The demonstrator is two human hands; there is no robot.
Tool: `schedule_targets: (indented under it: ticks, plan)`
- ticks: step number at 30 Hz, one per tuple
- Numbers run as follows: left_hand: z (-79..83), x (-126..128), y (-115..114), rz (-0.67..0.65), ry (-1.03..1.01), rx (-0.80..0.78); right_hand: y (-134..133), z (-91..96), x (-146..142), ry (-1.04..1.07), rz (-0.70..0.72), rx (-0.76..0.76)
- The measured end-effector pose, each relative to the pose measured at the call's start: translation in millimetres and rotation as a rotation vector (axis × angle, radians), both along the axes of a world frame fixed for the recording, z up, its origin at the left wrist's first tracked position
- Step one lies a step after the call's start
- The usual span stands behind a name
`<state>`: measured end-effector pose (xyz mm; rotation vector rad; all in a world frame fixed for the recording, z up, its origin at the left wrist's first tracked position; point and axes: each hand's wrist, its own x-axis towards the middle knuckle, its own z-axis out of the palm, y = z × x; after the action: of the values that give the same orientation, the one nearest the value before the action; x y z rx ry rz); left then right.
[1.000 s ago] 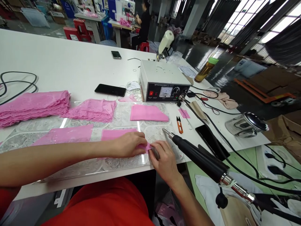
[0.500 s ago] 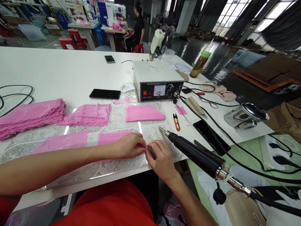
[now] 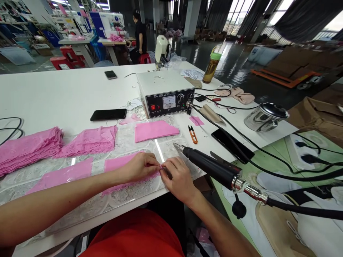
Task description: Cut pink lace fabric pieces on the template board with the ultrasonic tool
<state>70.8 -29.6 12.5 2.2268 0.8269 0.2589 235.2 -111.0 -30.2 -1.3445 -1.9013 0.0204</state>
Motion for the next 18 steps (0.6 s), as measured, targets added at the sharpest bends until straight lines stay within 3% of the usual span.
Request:
schedule_targets:
  ticks: [18]
  plan:
    - [5.2, 1.2, 3.8, 0.078, -0.035, -0.155, 1.6, -2.2, 0.3, -0.046, 0.007, 0.097]
